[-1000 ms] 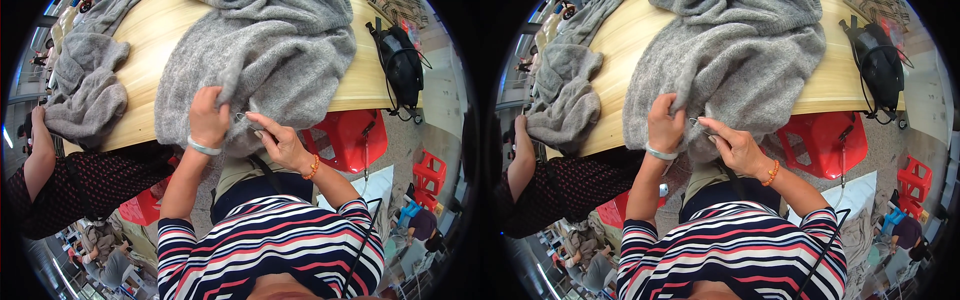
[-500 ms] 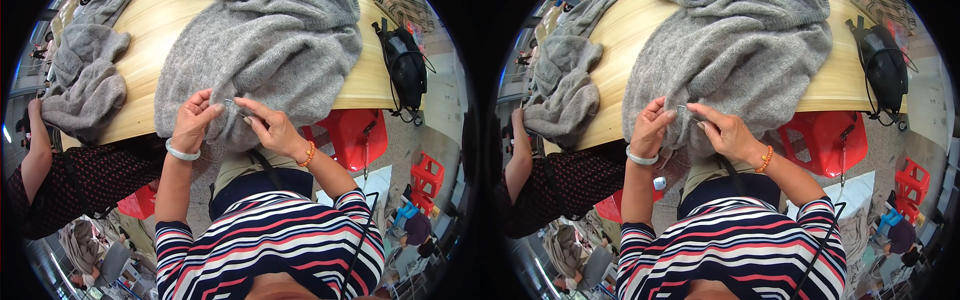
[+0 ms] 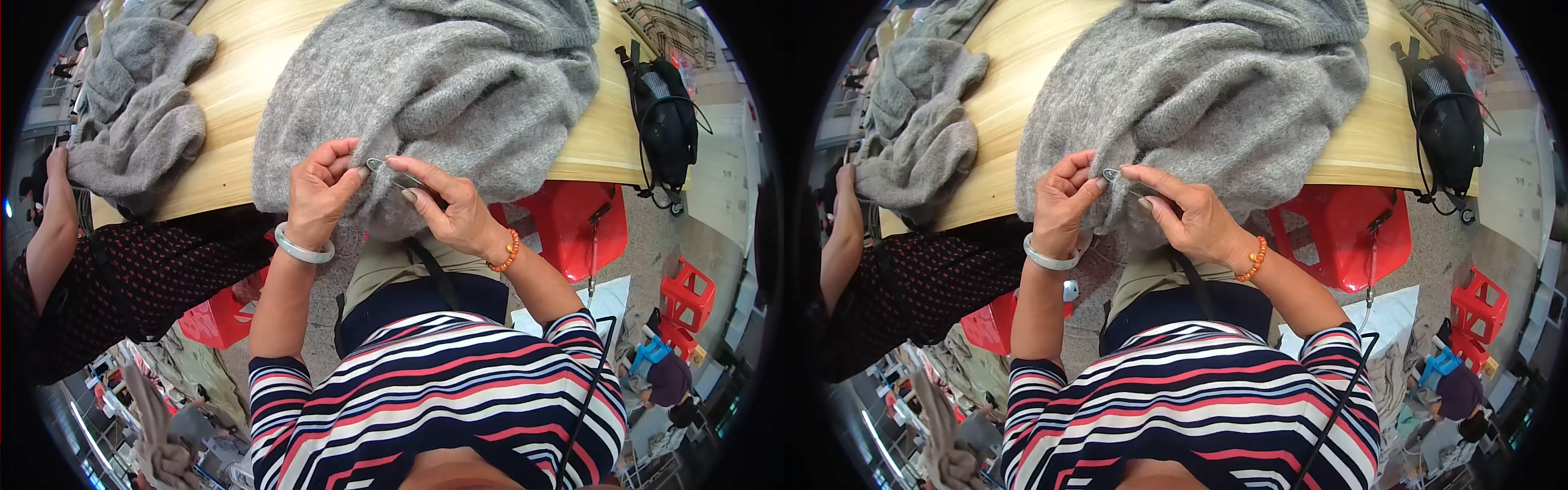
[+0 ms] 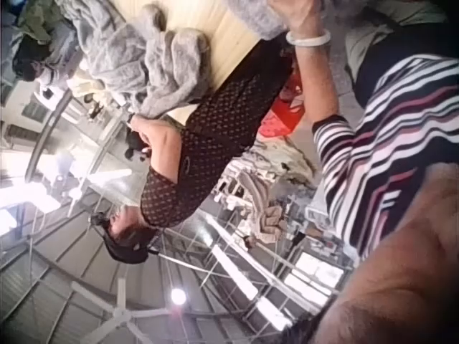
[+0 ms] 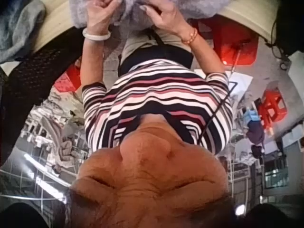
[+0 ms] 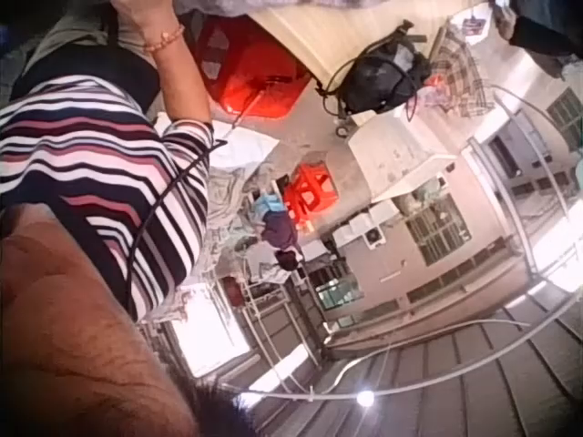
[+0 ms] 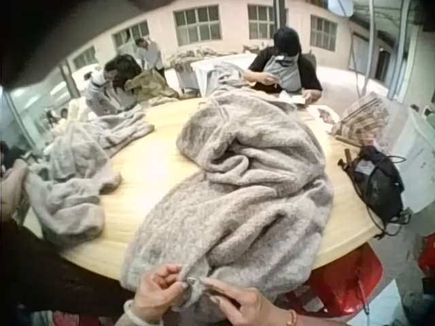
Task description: Inspecting a grey knitted garment and using a small needle tool to repair loose threads or snags.
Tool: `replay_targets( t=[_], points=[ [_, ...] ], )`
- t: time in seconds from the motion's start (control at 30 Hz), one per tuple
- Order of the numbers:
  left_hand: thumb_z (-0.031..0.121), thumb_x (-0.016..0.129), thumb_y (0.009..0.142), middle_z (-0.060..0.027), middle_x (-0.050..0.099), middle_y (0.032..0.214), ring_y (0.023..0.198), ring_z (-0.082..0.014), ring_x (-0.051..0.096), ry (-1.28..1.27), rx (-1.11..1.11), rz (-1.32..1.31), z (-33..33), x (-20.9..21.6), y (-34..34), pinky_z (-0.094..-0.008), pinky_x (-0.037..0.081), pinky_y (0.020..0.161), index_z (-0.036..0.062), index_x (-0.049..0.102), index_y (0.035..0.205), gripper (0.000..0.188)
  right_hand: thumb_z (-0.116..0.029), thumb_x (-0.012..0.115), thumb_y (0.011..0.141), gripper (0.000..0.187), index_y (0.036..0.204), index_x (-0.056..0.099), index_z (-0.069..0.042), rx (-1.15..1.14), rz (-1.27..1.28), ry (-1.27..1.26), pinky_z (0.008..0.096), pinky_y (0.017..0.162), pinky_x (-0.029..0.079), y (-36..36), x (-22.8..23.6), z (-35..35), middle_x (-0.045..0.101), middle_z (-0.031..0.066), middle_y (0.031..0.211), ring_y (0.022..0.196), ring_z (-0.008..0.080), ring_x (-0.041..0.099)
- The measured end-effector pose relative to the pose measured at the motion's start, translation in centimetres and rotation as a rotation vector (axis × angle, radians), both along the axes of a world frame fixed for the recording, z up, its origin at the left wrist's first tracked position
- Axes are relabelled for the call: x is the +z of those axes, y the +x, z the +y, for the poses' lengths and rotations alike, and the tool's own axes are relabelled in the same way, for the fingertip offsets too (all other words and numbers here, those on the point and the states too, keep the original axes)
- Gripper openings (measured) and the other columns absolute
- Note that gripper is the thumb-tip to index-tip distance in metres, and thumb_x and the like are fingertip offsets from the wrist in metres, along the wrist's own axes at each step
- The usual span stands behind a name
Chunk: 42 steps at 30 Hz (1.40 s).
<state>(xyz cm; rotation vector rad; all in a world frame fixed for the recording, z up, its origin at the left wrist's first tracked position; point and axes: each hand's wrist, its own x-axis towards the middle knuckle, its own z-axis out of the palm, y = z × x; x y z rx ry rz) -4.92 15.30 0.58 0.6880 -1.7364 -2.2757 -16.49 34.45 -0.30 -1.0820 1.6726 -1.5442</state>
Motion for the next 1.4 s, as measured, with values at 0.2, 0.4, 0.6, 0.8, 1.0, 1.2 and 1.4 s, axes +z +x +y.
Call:
replay_targets(
  t=[0.2,0.4,0.6,0.8,1.0,1.2,1.4],
  points=[
    [-0.009,0.059,0.09,-0.0091,0.07,0.109,0.096,-0.008,0.064,-0.076,-0.04,-0.003,0.0,1.0,-0.5,-0.0204,0.05,0.084,-0.0073,0.054,0.13,0.041,0.007,0.057,0.09,0.049,0.136,0.057,-0.006,-0.04,0.091,-0.024,0.028,0.08,0.052,-0.1,-0.6,-0.3,0.068,0.012,0.123,0.087,0.0116,0.067],
    [-0.008,0.057,0.09,-0.0075,0.072,0.103,0.085,-0.0028,0.061,-0.038,-0.086,-0.09,0.0,2.7,-0.9,-0.0162,0.047,0.074,-0.0065,0.052,0.134,0.045,0.008,0.059,0.088,0.051,0.136,0.058,-0.008,-0.009,0.45,0.238,0.031,0.079,0.056,-0.4,1.0,0.3,0.069,0.0154,0.12,0.085,0.0231,0.071],
    [-0.007,0.057,0.089,-0.0029,0.07,0.096,0.076,0.0012,0.055,0.001,-0.075,-0.119,0.1,2.8,-1.2,-0.0136,0.041,0.066,-0.0063,0.05,0.138,0.049,0.009,0.058,0.089,0.05,0.136,0.058,-0.007,-0.032,0.178,0.009,0.0307,0.081,0.055,-0.8,0.1,0.5,0.068,0.0143,0.123,0.088,0.02,0.072],
    [-0.004,0.059,0.089,0.0103,0.055,0.075,0.062,0.0041,0.038,-0.059,-0.069,-0.119,-0.8,1.8,-0.8,-0.0151,0.028,0.055,-0.0058,0.055,0.134,0.045,0.009,0.057,0.09,0.047,0.136,0.056,-0.003,-0.056,0.048,-0.045,0.0282,0.09,0.053,0.0,0.1,1.2,0.066,0.014,0.13,0.108,0.0183,0.068],
    [-0.003,0.063,0.089,0.0103,0.053,0.074,0.064,0.0037,0.04,-0.073,-0.069,-0.093,-0.4,2.4,-1.0,-0.0147,0.03,0.057,-0.005,0.057,0.132,0.043,0.009,0.057,0.09,0.047,0.136,0.056,-0.002,-0.011,0.081,0.032,0.0281,0.092,0.052,0.2,0.4,1.2,0.065,0.0146,0.131,0.111,0.0198,0.067],
    [-0.006,0.065,0.09,-0.001,0.069,0.094,0.084,-0.0025,0.06,0.006,-0.033,-0.018,-0.1,2.0,-1.2,-0.017,0.048,0.075,-0.005,0.058,0.129,0.04,0.01,0.058,0.089,0.048,0.135,0.057,-0.004,-0.093,0.209,-0.072,0.0287,0.081,0.055,-0.1,0.0,0.2,0.068,0.0149,0.119,0.094,0.019,0.07],
    [-0.007,0.066,0.089,-0.0065,0.072,0.103,0.091,-0.0069,0.066,0.054,0.004,0.017,-0.3,0.9,-1.1,-0.0201,0.052,0.082,-0.005,0.06,0.126,0.038,0.008,0.064,0.08,0.058,0.135,0.06,-0.013,-0.149,0.777,0.072,0.0329,0.053,0.05,-0.6,0.0,0.3,0.061,0.007,0.075,0.059,0.0197,0.06]
  ],
)
